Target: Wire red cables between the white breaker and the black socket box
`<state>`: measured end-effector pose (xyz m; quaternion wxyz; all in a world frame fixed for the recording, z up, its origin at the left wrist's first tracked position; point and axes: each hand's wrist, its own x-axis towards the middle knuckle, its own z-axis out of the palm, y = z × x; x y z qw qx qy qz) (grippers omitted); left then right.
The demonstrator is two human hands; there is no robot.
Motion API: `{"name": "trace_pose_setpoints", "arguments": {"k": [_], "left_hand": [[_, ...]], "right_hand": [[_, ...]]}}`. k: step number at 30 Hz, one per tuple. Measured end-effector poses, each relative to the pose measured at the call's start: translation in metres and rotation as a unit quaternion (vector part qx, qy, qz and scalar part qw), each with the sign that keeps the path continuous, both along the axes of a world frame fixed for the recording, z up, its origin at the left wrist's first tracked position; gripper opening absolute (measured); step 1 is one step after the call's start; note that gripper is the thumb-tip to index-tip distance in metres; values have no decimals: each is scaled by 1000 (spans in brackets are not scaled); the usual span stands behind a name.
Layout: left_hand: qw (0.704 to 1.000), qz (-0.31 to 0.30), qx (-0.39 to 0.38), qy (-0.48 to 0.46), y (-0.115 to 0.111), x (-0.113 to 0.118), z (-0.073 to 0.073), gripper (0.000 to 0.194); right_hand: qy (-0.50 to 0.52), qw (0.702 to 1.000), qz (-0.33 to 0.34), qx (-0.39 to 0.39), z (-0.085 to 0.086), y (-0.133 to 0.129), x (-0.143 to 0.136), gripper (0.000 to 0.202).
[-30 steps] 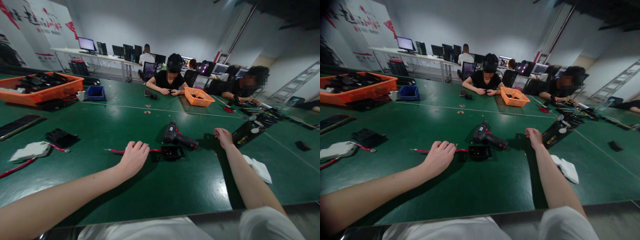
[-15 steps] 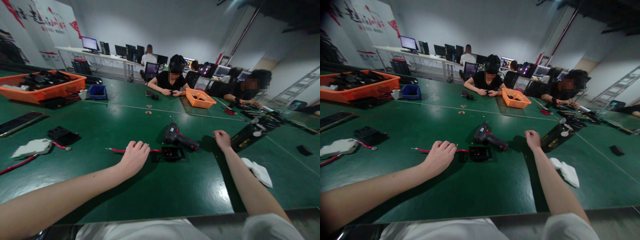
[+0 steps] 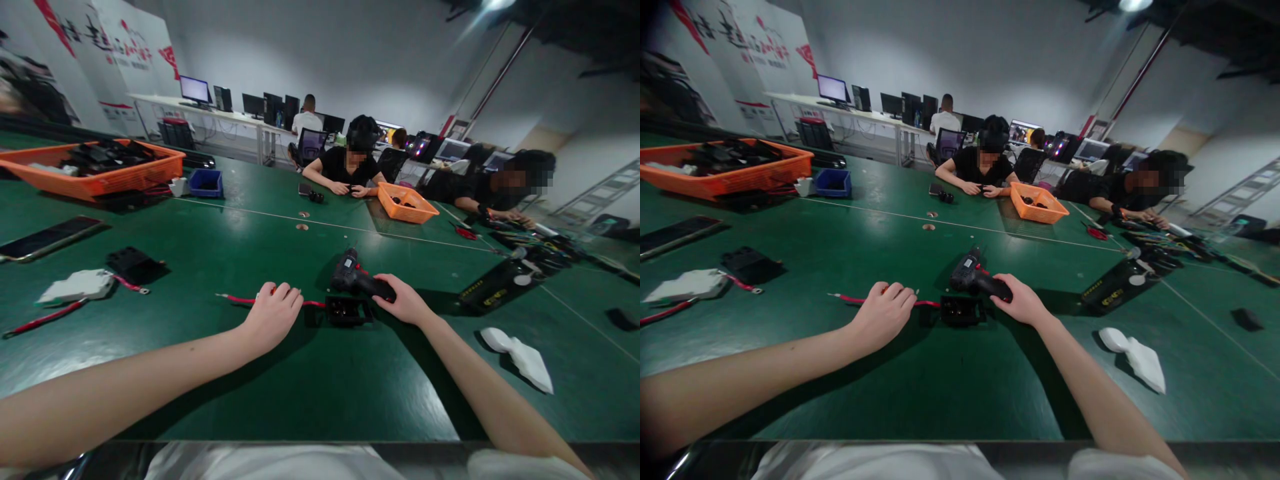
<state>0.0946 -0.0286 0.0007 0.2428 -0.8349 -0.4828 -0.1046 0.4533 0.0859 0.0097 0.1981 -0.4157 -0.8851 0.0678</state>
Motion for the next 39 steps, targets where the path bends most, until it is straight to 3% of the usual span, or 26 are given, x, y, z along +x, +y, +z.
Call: {"name": "trace_pose_setpoints", "arguments": {"k": [7, 21, 26, 30, 35, 39], "left_hand": [[1000, -1, -3, -1, 0, 0, 0, 25], [1000, 1, -23, 2, -1, -1, 0, 26], [1000, 5, -26, -1, -1, -1, 1, 27], [1000, 6, -22, -7, -1, 0, 1, 26], [1000, 0, -17, -9, 0, 0, -2, 26], [1000, -1, -20, -12, 0, -1, -1, 26]], "right_hand": [[-26, 999, -25, 38, 0, 10, 11, 46], [-38, 995, -80, 44, -3, 26, 42, 47], [-42, 990, -92, 94, -2, 21, 30, 45], [11, 990, -19, 138, 7, -3, -2, 46], [34, 985, 168, 35, 8, -32, -33, 65], [7, 981, 196, -1, -1, -38, -45, 72]]}}
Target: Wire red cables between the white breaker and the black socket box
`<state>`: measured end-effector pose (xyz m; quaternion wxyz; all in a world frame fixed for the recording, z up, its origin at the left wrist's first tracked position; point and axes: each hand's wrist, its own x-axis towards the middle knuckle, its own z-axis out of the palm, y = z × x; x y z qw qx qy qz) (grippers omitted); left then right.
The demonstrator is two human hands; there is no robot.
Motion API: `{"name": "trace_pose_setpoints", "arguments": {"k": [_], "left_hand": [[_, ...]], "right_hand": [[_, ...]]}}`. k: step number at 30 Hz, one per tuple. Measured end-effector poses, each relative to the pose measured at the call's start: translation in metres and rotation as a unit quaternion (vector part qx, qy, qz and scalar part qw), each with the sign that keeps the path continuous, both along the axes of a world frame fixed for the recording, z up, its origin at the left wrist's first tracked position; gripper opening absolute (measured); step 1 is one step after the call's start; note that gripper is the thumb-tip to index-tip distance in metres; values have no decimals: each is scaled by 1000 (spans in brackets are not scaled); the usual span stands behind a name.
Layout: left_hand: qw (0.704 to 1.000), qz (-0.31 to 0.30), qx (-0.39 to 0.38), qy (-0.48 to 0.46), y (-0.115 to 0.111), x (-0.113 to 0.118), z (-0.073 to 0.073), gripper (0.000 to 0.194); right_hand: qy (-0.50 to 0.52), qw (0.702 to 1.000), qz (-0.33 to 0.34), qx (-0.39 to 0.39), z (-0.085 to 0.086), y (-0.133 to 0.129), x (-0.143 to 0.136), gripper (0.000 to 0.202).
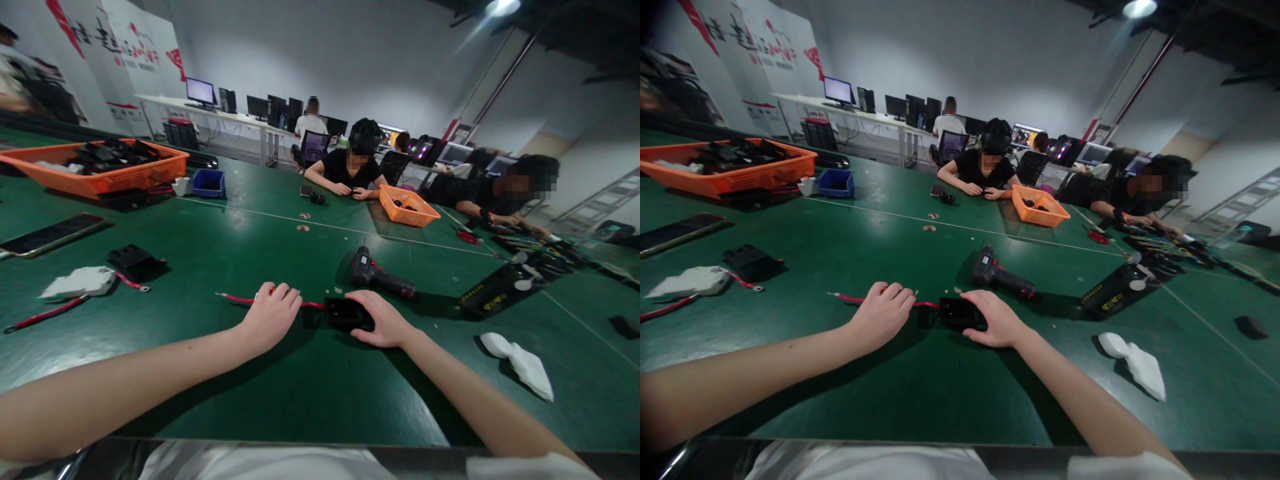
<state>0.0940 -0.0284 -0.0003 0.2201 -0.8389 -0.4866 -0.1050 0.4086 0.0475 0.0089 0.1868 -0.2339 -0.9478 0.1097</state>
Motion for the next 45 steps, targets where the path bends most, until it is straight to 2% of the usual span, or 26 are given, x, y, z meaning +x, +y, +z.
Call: {"name": "trace_pose_setpoints", "arguments": {"k": [4, 10, 25, 28, 30, 33, 35, 37, 39, 42, 45], "left_hand": [[1000, -8, -3, -7, 0, -1, 2, 26], [1000, -13, 1, -9, -1, -1, 3, 25], [998, -28, 48, -13, -4, 3, 9, 29], [992, -86, 86, -13, -8, 2, 12, 26], [977, -187, 99, -18, -14, 2, 14, 23], [936, -353, 18, -10, -24, 5, 14, 14], [909, -409, -85, -1, -29, 8, 11, 21], [895, -412, -168, -7, -30, 11, 8, 25], [898, -384, -214, -25, -27, 13, 7, 24], [906, -346, -238, -49, -22, 13, 7, 23], [907, -341, -241, -59, -20, 13, 8, 22]], "right_hand": [[1, 1000, -24, -4, -4, 0, -5, 64], [1, 1000, -29, -8, -3, -1, -5, 63], [3, 999, -10, -34, 1, 0, 0, 82], [39, 998, 1, -49, -2, 6, 7, 69], [87, 995, -20, -48, -5, 14, 14, 56], [95, 988, -124, -6, -8, 28, 26, 36], [47, 982, -182, 23, -11, 37, 33, 41], [-13, 978, -206, 30, -13, 43, 38, 48], [-57, 974, -217, 20, -14, 46, 39, 47], [-92, 967, -238, 4, -13, 46, 38, 42], [-90, 965, -244, -19, -11, 44, 38, 40]]}}
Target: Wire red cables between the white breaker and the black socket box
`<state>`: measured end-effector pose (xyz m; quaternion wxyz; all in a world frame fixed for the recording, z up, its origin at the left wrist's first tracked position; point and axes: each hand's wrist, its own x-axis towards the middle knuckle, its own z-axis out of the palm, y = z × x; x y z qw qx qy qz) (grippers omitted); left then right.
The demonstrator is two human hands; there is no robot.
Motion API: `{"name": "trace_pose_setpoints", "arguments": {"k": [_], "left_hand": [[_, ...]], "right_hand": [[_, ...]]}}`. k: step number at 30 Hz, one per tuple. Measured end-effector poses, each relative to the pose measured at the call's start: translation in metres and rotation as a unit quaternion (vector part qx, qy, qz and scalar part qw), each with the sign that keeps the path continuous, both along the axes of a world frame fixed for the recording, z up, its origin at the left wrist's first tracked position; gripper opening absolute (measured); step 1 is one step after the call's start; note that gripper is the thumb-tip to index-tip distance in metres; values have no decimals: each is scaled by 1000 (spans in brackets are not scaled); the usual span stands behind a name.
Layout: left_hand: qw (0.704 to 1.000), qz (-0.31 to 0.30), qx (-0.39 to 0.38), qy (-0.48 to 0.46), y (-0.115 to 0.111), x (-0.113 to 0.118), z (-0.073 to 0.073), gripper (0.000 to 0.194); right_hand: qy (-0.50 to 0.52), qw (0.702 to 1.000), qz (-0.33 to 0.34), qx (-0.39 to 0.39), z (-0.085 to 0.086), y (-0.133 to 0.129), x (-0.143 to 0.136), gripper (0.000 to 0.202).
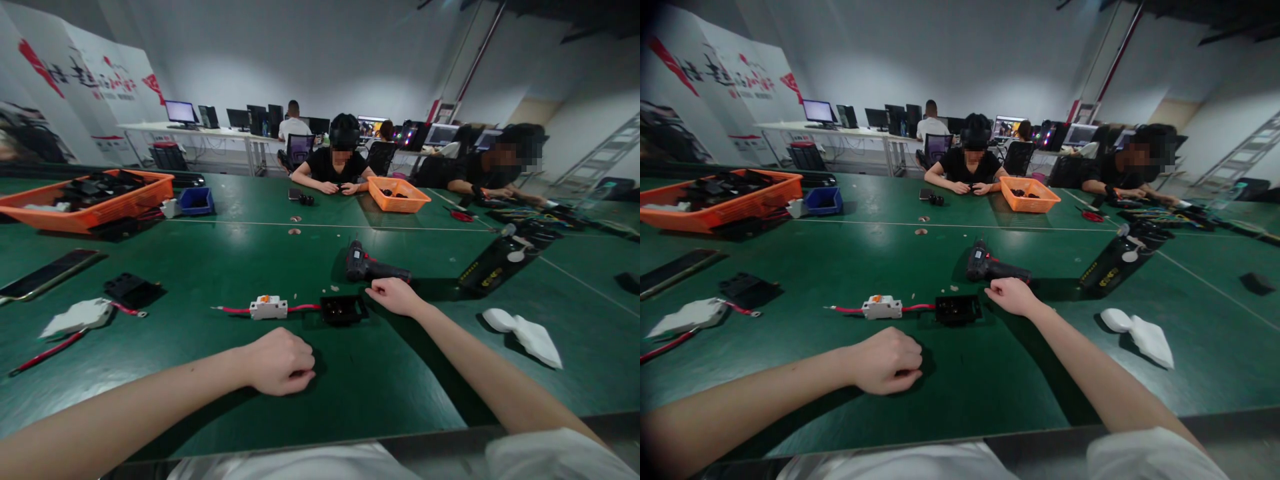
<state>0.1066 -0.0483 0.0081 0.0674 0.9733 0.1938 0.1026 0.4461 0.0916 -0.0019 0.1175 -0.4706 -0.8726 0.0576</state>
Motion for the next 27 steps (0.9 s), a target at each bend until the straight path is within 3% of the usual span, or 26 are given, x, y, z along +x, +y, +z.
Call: {"name": "trace_pose_setpoints", "arguments": {"k": [27], "left_hand": [[1000, -2, -24, -2, 1, -1, -1, 24]], "right_hand": [[-1, 1000, -10, -25, 4, -2, 0, 39]]}}
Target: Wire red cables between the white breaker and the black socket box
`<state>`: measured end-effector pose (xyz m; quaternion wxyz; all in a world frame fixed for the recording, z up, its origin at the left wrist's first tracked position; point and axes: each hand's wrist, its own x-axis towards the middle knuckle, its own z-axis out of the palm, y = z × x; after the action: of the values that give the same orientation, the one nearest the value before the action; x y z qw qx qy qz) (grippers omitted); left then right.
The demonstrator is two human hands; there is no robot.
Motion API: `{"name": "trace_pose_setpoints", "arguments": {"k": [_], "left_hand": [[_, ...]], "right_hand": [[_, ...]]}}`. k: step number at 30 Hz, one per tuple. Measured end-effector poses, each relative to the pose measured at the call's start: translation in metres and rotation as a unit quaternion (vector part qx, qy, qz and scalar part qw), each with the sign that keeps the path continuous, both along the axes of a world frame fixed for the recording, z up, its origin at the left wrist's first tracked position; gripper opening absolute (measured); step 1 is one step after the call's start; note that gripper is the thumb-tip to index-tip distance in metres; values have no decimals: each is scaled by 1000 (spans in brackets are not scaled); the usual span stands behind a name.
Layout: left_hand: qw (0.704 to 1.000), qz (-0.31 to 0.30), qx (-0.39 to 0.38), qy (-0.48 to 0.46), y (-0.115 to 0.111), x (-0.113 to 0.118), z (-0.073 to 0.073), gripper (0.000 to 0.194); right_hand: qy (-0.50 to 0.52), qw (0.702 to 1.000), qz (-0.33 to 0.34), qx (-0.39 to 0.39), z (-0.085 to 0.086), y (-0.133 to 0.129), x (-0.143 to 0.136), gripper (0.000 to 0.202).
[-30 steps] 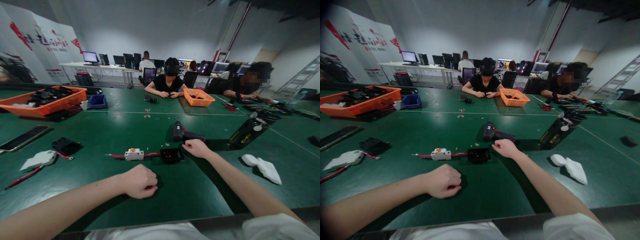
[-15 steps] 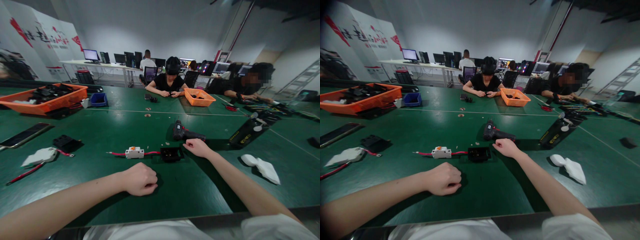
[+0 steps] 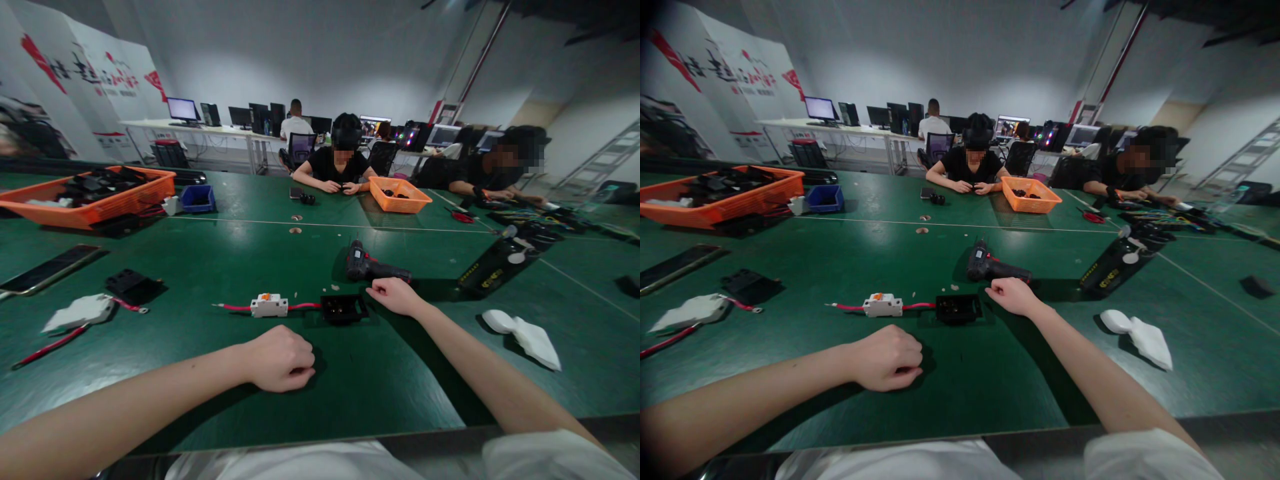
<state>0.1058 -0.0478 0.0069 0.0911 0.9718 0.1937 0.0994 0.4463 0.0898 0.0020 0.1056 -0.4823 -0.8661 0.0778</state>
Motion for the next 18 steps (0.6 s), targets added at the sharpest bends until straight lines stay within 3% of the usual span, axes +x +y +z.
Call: {"name": "trace_pose_setpoints", "arguments": {"k": [6, 12, 18], "left_hand": [[1000, 2, 4, -4, 0, 0, 1, 25], [1000, 1, 5, 4, 0, 0, 0, 25], [1000, -2, 2, 1, 0, 0, 0, 25]], "right_hand": [[-1, 1000, -2, -4, 0, 1, 0, 38], [75, 997, -8, -30, -8, 3, 4, 14], [192, 981, 21, -20, -14, 4, 4, 34]]}}
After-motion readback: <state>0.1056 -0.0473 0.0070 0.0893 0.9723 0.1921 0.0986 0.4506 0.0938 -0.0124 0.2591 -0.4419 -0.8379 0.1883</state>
